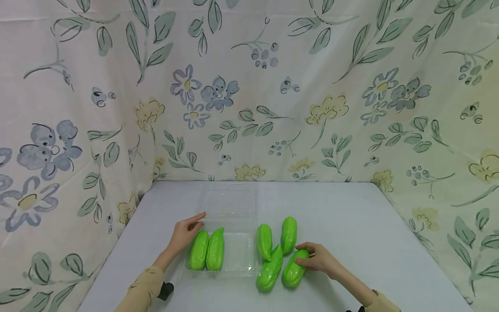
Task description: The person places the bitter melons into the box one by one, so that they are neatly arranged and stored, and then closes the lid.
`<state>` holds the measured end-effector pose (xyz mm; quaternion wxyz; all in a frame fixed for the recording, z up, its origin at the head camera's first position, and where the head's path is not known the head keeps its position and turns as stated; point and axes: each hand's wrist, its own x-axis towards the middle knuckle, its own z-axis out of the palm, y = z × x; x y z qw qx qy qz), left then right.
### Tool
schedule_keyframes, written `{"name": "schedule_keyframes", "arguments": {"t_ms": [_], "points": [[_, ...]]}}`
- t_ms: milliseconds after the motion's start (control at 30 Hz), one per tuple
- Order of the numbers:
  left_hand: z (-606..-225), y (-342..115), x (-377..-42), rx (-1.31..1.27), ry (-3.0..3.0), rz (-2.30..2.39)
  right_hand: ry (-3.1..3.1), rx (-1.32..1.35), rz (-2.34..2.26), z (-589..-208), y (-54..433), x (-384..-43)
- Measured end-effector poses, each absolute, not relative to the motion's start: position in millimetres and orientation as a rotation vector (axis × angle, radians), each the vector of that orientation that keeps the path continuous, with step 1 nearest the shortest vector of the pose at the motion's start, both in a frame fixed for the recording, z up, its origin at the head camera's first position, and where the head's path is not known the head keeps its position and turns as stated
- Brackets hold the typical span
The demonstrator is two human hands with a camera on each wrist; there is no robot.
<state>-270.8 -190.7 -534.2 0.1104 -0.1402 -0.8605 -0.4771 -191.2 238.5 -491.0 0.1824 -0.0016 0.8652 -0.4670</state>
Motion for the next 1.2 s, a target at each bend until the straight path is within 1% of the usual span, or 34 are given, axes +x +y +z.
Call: {"name": "schedule_keyframes", "arguments": {"t_ms": [733,1200], "points": [[-533.4,-190.1,-269.2,-0.418,-2.512,-1.398,2.451,0.041,-1.324,-494.5,238.0,-190.1],[-533.7,-190.4,-270.3,-0.409,-2.515,-1.407,2.441,-0.003,-1.327,-496.1,240.5,-191.1]]}}
